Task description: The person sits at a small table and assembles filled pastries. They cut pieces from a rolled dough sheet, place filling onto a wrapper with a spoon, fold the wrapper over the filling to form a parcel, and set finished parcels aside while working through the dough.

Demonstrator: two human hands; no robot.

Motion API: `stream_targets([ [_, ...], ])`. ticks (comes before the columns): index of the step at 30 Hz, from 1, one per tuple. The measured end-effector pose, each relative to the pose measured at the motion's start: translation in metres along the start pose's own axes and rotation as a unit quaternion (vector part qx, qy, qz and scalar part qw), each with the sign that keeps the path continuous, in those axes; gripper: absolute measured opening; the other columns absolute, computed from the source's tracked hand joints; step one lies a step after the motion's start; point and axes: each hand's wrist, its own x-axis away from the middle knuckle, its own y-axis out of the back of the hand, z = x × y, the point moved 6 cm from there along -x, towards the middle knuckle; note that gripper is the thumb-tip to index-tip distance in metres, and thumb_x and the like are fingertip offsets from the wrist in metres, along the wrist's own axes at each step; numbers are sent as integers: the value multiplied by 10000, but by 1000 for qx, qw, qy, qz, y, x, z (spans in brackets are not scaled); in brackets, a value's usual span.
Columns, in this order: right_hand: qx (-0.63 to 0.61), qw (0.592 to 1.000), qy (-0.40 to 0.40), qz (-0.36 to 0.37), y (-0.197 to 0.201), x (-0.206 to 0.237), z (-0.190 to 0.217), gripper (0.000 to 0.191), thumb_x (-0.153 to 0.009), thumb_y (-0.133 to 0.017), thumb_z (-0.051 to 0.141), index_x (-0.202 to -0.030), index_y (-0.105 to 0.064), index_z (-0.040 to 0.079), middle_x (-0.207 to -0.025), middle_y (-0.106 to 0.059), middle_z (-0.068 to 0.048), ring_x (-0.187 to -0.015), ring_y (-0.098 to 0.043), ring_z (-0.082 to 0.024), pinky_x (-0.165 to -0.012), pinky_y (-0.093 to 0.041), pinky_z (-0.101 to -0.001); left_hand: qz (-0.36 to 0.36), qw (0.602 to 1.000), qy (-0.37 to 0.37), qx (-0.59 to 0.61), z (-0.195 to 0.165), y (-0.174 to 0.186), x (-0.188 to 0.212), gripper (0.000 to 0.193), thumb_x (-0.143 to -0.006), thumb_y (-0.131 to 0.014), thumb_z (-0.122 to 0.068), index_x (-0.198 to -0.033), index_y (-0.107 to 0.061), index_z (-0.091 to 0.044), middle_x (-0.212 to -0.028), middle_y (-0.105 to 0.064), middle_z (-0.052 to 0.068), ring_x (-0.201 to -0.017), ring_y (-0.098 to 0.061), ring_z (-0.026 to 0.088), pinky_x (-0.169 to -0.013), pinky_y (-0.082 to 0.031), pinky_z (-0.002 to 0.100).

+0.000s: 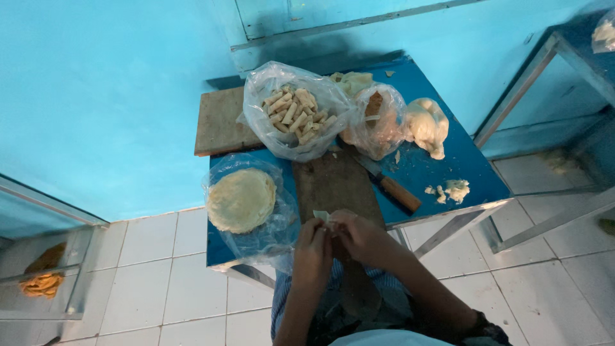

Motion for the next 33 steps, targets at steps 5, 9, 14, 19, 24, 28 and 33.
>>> stream_targets([
  [5,56,992,111,16,21,-7,12,437,-876,-733,55,-1274,-552,74,-1173,-704,-168,-1096,-700,-355,-857,-580,-442,8,999,-30,-31,-9,10,-3,159,-892,-646,21,-1028,-692,91,-1151,-658,207,-1094,-620,379,-911,-530,451],
  [9,67,992,85,70,21,-15,5,447,-904,-707,39,-1321,-556,92,-1142,-707,-119,-1071,-725,-301,-832,-602,-402,51,999,-16,10,-11,20,-6,181,-849,-677,4,-1013,-697,76,-1133,-664,191,-1095,-617,372,-903,-532,446],
  [14,83,984,101,121,16,-18,-1,439,-939,-715,72,-1352,-571,115,-1073,-704,-94,-1012,-727,-278,-802,-585,-407,81,996,-26,40,-12,28,-13,187,-847,-694,-3,-1023,-699,63,-1116,-663,186,-1075,-619,376,-878,-525,450],
  [19,46,980,163,105,24,-18,-2,472,-866,-746,90,-1302,-566,90,-1261,-680,-151,-1111,-701,-336,-859,-588,-415,97,994,-27,31,-11,28,-15,187,-890,-646,20,-1065,-698,62,-1076,-649,189,-1025,-627,369,-845,-531,443],
  [24,67,984,141,89,21,-13,-11,438,-850,-805,152,-1240,-607,122,-1219,-689,-136,-1098,-707,-325,-859,-587,-423,76,994,-75,-26,-12,23,-12,251,-817,-631,41,-1062,-684,49,-1077,-645,201,-1023,-626,381,-853,-534,451],
  [28,86,978,173,75,15,-13,-13,352,-925,-752,129,-1255,-631,117,-1177,-715,-133,-1010,-745,-289,-786,-619,-392,43,997,-68,-11,-9,23,-11,248,-841,-619,37,-1085,-656,67,-1112,-635,226,-1034,-634,389,-853,-548,447],
  [33,130,959,249,21,14,-12,-3,338,-926,-764,119,-1230,-617,104,-1099,-723,-124,-981,-744,-294,-766,-619,-398,27,998,-49,12,-10,24,-9,188,-906,-662,9,-1088,-672,56,-1109,-648,219,-1018,-649,386,-843,-550,447],
])
